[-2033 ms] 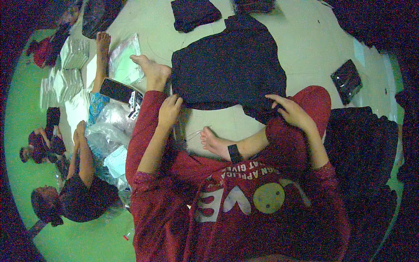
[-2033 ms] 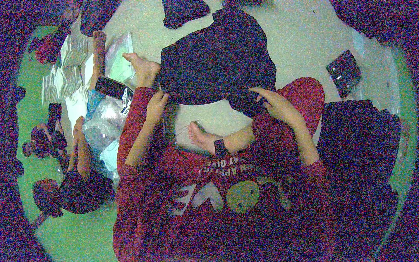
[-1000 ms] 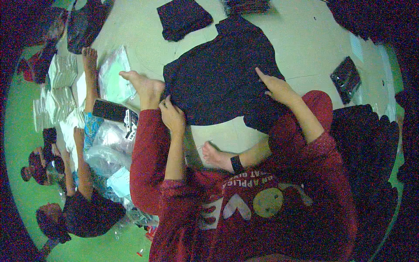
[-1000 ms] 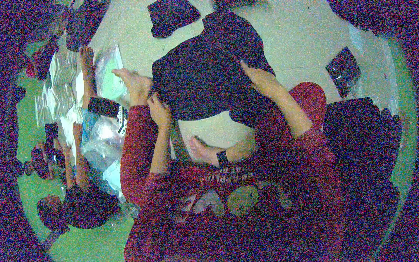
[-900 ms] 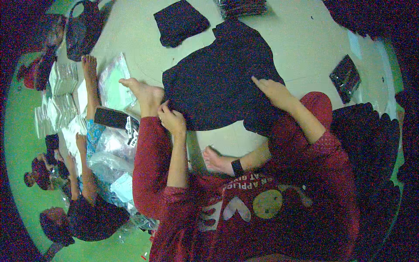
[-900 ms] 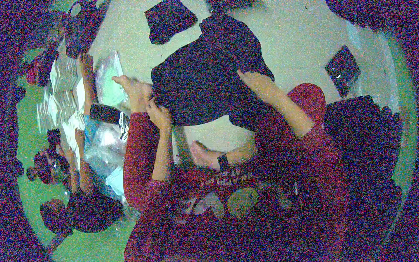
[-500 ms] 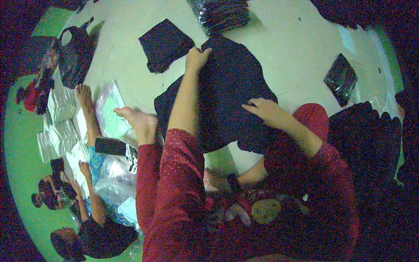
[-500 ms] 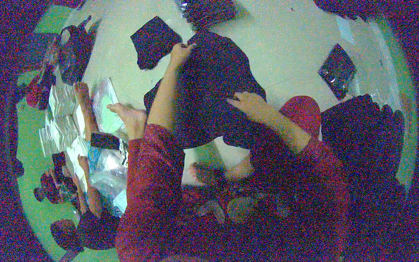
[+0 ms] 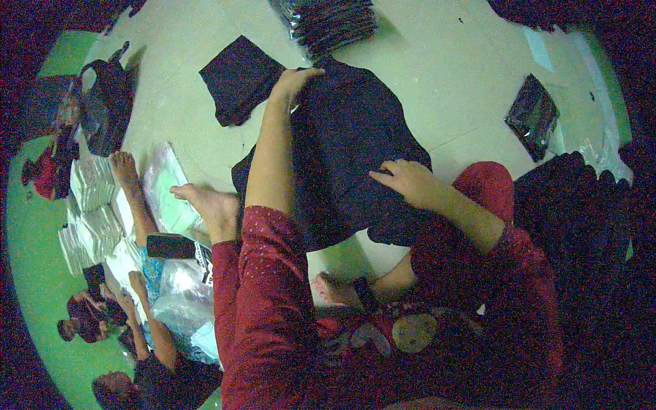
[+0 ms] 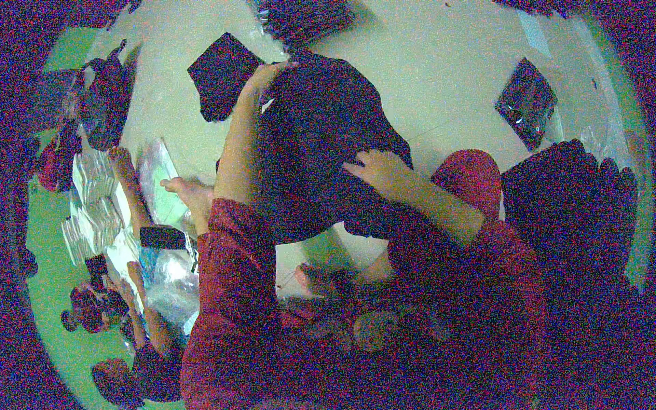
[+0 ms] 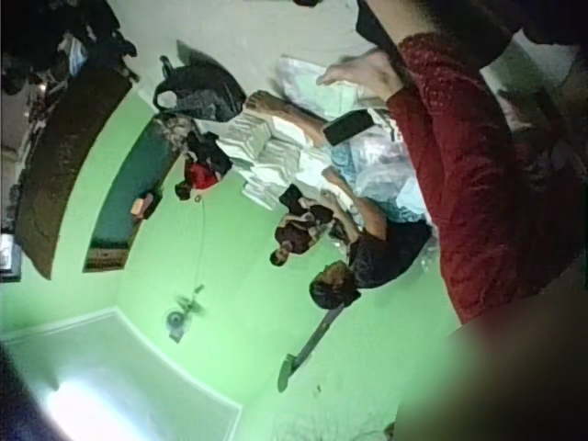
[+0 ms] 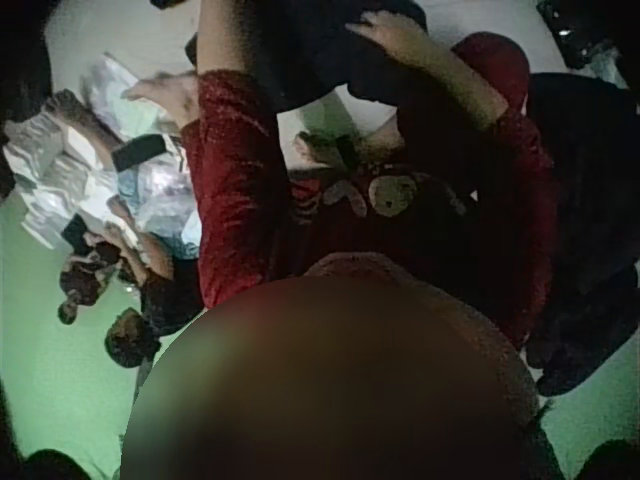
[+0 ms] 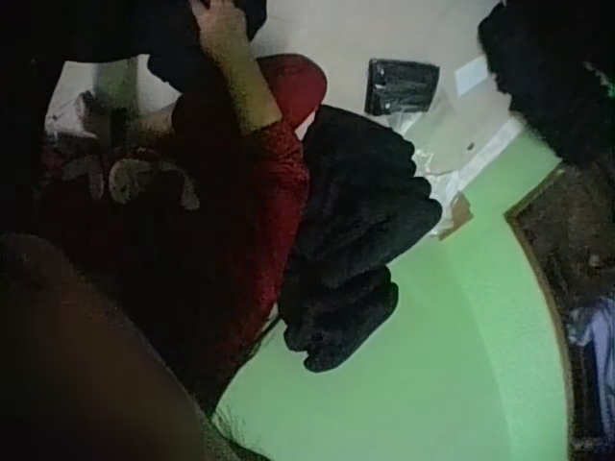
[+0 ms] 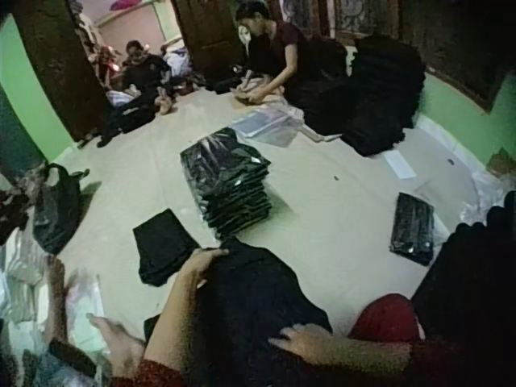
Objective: The person sits on the floor and folds a dark-colored t-shirt by hand. They smooth the fabric, fold the sleeves and sides, and then fold the shirt in half before placing it on a growing stack of folded shirts.
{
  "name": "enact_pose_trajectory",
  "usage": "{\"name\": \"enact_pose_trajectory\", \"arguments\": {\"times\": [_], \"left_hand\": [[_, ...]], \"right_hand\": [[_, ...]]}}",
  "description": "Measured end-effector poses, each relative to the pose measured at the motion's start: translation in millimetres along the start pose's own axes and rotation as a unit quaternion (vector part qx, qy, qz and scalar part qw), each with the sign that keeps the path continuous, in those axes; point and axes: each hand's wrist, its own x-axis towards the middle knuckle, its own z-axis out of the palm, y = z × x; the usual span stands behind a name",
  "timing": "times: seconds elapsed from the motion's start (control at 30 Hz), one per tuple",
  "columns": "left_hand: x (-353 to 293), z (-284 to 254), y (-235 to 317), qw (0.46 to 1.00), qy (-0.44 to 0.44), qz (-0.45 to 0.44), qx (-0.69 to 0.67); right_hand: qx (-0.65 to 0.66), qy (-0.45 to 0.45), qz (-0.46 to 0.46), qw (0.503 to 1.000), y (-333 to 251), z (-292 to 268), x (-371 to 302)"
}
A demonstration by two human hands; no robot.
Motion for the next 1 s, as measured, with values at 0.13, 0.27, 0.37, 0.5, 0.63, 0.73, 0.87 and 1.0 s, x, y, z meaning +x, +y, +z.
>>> {"name": "enact_pose_trajectory", "arguments": {"times": [0.13,0.27,0.37,0.5,0.63,0.73,0.87,1.0], "left_hand": [[-49.3,24.9,-7.0,0.939,0.111,0.268,0.183],[-126.6,67.0,-58.7,0.821,0.045,0.455,0.343],[-149.3,84.2,-87.3,0.805,-0.001,0.463,0.372],[-148.5,82.1,-86.3,0.876,0.002,0.414,0.249],[-135.2,68.3,-59.1,0.945,-0.019,0.317,0.080],[-126.2,55.9,-55.0,0.951,-0.031,0.301,0.060],[-115.4,-0.7,-83.5,0.919,0.031,0.346,0.187],[-115.8,-84.3,-119.5,0.855,0.040,0.240,0.459]], "right_hand": [[0.061,0.010,-0.006,0.998,4.3,-16.9,-6.1],[0.093,0.101,0.013,0.990,34.2,-66.2,-21.0],[0.121,0.135,0.087,0.980,50.5,-94.6,-23.6],[0.278,0.143,0.018,0.950,46.6,-94.7,0.8],[0.248,0.093,0.003,0.964,25.4,-62.8,46.1],[0.168,0.137,-0.018,0.976,17.3,-42.4,61.0],[0.135,0.087,0.037,0.986,31.5,-44.0,69.3],[0.130,0.153,-0.004,0.980,47.9,-49.1,70.2]]}}
